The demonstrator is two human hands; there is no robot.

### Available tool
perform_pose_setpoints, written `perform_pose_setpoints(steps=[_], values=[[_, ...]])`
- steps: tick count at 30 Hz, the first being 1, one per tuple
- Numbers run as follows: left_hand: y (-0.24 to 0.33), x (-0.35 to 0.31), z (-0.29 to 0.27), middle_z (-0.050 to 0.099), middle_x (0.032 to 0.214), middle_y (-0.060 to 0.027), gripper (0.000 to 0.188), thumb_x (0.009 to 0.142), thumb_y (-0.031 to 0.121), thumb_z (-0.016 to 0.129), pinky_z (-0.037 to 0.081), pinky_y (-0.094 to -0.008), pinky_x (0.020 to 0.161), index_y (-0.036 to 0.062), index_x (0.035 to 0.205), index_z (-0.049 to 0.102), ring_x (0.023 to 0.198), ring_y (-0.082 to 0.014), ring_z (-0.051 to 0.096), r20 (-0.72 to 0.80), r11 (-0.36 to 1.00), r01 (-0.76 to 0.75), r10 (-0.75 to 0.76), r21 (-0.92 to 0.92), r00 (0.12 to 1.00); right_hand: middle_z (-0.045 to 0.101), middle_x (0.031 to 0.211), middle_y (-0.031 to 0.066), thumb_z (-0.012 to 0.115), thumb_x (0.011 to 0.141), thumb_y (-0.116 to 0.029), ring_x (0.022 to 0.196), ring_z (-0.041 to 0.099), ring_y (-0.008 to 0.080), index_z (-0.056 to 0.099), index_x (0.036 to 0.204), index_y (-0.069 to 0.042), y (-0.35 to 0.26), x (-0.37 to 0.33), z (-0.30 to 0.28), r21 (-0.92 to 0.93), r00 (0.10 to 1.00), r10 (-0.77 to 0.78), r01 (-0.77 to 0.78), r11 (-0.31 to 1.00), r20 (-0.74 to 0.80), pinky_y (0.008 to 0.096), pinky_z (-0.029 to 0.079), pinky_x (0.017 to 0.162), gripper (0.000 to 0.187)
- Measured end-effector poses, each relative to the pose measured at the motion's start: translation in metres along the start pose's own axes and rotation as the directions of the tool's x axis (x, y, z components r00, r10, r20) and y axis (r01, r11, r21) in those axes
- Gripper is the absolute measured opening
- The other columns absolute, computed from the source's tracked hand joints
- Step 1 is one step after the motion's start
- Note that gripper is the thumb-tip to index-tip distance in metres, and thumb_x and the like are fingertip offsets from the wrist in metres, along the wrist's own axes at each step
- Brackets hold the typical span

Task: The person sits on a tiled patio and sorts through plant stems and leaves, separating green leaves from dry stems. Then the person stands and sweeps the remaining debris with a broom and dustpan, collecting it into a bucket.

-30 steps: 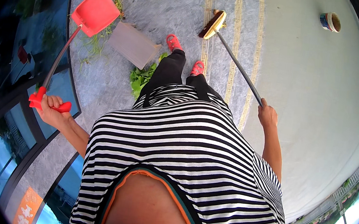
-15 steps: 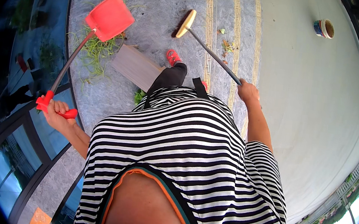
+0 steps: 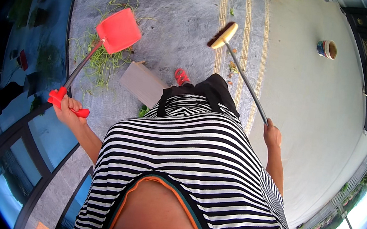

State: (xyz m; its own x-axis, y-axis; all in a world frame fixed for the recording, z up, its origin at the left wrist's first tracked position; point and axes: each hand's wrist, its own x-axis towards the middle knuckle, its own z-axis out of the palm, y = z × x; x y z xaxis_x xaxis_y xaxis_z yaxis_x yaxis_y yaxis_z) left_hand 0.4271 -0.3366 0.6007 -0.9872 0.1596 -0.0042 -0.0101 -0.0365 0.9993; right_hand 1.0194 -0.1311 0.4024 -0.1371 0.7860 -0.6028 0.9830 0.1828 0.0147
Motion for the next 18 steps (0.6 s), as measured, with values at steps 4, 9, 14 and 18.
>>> perform_pose_setpoints(steps=[4,9,14,18], values=[[0.01,-0.003,0.004,0.039,0.056,0.0006,0.039,0.084,-0.001,0.05,0.033,-0.0228,0.037,0.0029,0.122,0.045,0.04,-0.0062,0.034,0.003,1.0,0.009,-0.009,0.03,1.0,0.065,0.085,0.0185,0.048,0.09,-0.032,0.08,0.062,0.0382,0.052,0.116,-0.02,-0.074,0.052,-0.015,0.058,0.991,-0.114,0.118,0.991,-0.066,0.0493,0.049,0.07,0.028],[0.019,-0.011,0.014,0.037,0.055,0.0015,0.04,0.084,0.001,0.051,0.03,-0.0212,0.036,0.0027,0.123,0.044,0.04,-0.0052,0.032,-0.012,0.999,0.0,0.0,0.042,1.0,0.065,0.086,0.0191,0.046,0.091,-0.032,0.082,0.063,0.0383,0.053,0.111,-0.016,-0.159,0.137,-0.055,0.085,0.963,-0.252,0.261,0.962,-0.097,0.0493,0.049,0.071,0.027],[0.015,-0.002,0.011,0.036,0.053,0.003,0.04,0.085,0.002,0.05,0.028,-0.0199,0.035,0.0038,0.124,0.044,0.038,-0.0045,0.032,-0.023,0.999,0.032,-0.032,0.002,0.999,0.064,0.093,0.0196,0.045,0.091,-0.031,0.09,0.062,0.0378,0.055,0.109,-0.012,-0.193,0.204,-0.075,0.104,0.977,-0.194,0.203,0.974,-0.092,0.0478,0.049,0.077,0.028],[0.024,-0.015,0.02,0.032,0.053,0.0037,0.037,0.086,0.003,0.05,0.027,-0.0191,0.035,0.0023,0.122,0.045,0.039,-0.0042,0.03,-0.071,0.999,0.033,-0.034,-0.014,0.997,0.062,0.104,0.02,0.04,0.089,-0.038,0.098,0.058,0.0386,0.058,0.114,-0.014,-0.119,0.198,-0.041,0.255,1.0,-0.022,0.022,0.967,-0.003,0.0483,0.045,0.086,0.039]])
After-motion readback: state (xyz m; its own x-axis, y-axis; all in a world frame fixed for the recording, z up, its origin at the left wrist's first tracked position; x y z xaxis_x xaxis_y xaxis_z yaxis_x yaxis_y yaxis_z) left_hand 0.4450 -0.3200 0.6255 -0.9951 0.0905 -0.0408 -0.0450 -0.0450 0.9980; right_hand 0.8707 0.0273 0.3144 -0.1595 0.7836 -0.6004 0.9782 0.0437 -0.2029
